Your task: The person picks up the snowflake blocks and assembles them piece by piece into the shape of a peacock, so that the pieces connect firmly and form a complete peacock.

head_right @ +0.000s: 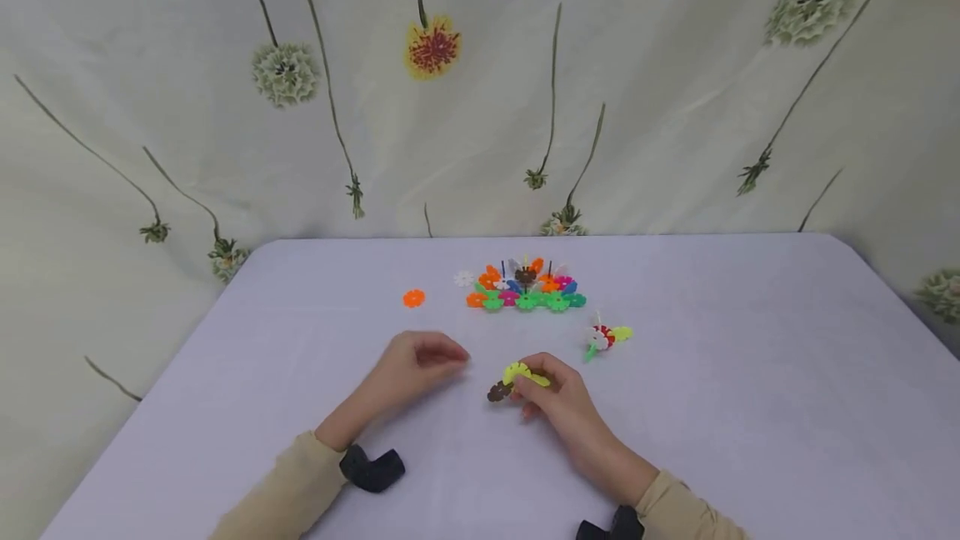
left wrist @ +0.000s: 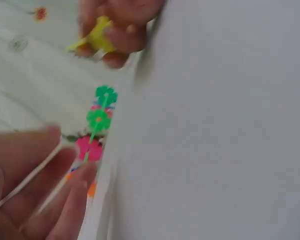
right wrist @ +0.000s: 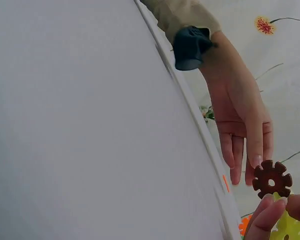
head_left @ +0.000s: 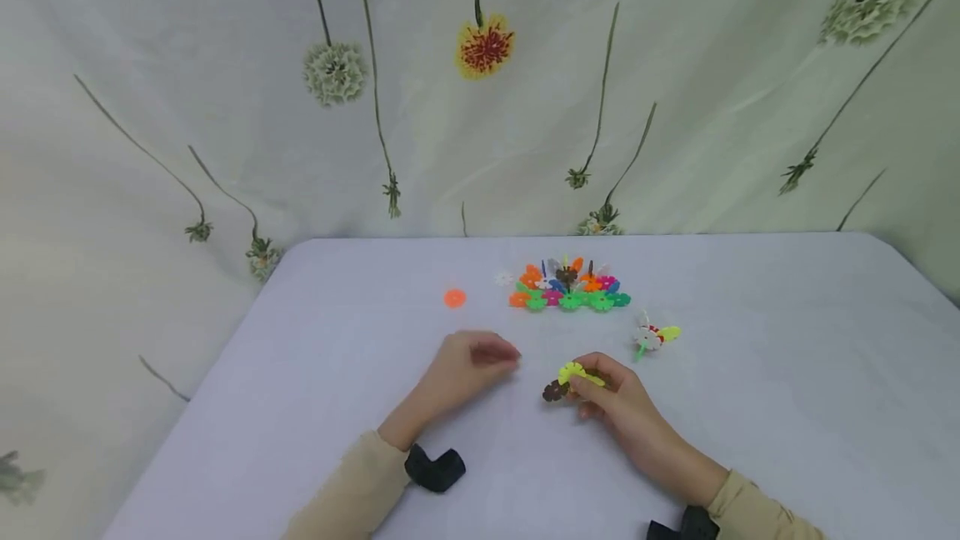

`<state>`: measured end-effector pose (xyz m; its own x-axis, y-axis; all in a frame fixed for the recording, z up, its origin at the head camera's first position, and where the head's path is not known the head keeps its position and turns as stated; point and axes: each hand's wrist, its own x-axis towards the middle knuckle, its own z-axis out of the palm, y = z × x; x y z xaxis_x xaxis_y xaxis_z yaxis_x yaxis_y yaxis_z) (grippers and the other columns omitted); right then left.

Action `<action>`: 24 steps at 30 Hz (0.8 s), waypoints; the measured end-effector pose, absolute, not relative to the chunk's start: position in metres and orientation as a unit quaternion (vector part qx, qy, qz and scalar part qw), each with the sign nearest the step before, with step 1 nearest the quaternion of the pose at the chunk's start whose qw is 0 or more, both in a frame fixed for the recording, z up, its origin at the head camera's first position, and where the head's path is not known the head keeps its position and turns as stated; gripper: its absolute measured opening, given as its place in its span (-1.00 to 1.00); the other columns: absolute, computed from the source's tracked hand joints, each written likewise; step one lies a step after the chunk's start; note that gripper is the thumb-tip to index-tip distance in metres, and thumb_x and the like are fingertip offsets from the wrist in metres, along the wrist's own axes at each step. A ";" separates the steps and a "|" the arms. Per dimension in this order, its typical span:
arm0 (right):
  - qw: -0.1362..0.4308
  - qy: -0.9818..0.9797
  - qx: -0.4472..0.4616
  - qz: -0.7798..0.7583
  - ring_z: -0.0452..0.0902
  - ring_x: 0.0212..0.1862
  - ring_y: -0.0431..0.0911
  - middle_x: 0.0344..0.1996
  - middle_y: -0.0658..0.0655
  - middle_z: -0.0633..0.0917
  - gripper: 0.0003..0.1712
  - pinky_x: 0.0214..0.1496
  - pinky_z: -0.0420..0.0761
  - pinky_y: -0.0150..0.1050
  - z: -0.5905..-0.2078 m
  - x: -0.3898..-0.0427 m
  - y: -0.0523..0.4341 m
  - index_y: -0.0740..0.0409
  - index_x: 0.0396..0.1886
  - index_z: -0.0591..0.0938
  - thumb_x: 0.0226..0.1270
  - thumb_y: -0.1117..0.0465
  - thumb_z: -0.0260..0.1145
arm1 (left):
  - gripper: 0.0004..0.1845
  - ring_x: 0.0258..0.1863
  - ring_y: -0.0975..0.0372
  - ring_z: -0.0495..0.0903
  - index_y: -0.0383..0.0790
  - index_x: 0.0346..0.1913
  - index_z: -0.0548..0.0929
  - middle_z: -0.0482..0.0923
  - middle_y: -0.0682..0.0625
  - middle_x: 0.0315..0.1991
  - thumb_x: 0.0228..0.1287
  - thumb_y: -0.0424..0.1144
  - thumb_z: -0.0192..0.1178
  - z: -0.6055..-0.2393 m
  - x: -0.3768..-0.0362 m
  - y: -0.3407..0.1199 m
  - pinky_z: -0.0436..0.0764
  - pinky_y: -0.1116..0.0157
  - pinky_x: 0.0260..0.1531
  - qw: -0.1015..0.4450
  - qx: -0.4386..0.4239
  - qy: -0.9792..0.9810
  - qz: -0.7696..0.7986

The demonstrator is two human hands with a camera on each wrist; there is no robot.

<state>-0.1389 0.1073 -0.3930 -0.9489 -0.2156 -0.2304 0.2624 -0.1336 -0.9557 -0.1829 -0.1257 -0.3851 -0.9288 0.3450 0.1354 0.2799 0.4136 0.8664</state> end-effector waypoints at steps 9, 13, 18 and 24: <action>0.163 0.686 -0.050 -0.707 0.36 -0.47 -0.14 -0.49 0.06 0.50 -0.62 -0.40 0.42 -0.37 -0.400 -0.141 0.111 0.27 0.04 0.52 0.26 0.23 0.30 | -0.61 -0.14 -0.03 0.47 -0.42 -0.07 0.59 0.51 -0.26 -0.15 0.07 -0.25 0.34 -0.388 -0.264 -0.171 0.43 0.09 -0.09 -0.068 -0.006 0.935 0.348; 0.161 0.692 -0.044 -0.702 0.37 -0.49 -0.14 -0.55 0.06 0.48 -0.67 -0.43 0.42 -0.37 -0.401 -0.141 0.109 0.31 -0.06 0.47 0.25 0.26 0.31 | -0.76 -0.24 0.01 0.46 -0.35 -0.24 0.57 0.53 -0.16 -0.28 0.04 -0.33 0.32 -0.386 -0.268 -0.166 0.45 0.13 -0.15 -0.040 0.017 0.948 0.315; 0.174 0.677 -0.071 -0.711 0.37 -0.47 -0.14 -0.49 0.08 0.48 -0.68 -0.40 0.45 -0.38 -0.401 -0.140 0.111 0.35 -0.02 0.45 0.27 0.34 0.27 | -0.84 -0.36 0.14 0.51 -0.26 -0.24 0.59 0.57 -0.03 -0.37 0.11 -0.37 0.30 -0.385 -0.242 -0.155 0.52 0.23 -0.27 -0.017 0.071 0.920 0.385; 0.196 0.663 -0.110 -0.714 0.38 -0.46 -0.13 -0.46 0.11 0.52 -0.66 -0.39 0.47 -0.37 -0.401 -0.143 0.112 0.35 0.05 0.42 0.34 0.31 0.20 | -0.86 -0.39 0.19 0.65 -0.36 -0.17 0.63 0.65 -0.04 -0.38 0.21 -0.45 0.22 -0.380 -0.190 -0.136 0.62 0.28 -0.39 0.121 0.187 0.823 0.522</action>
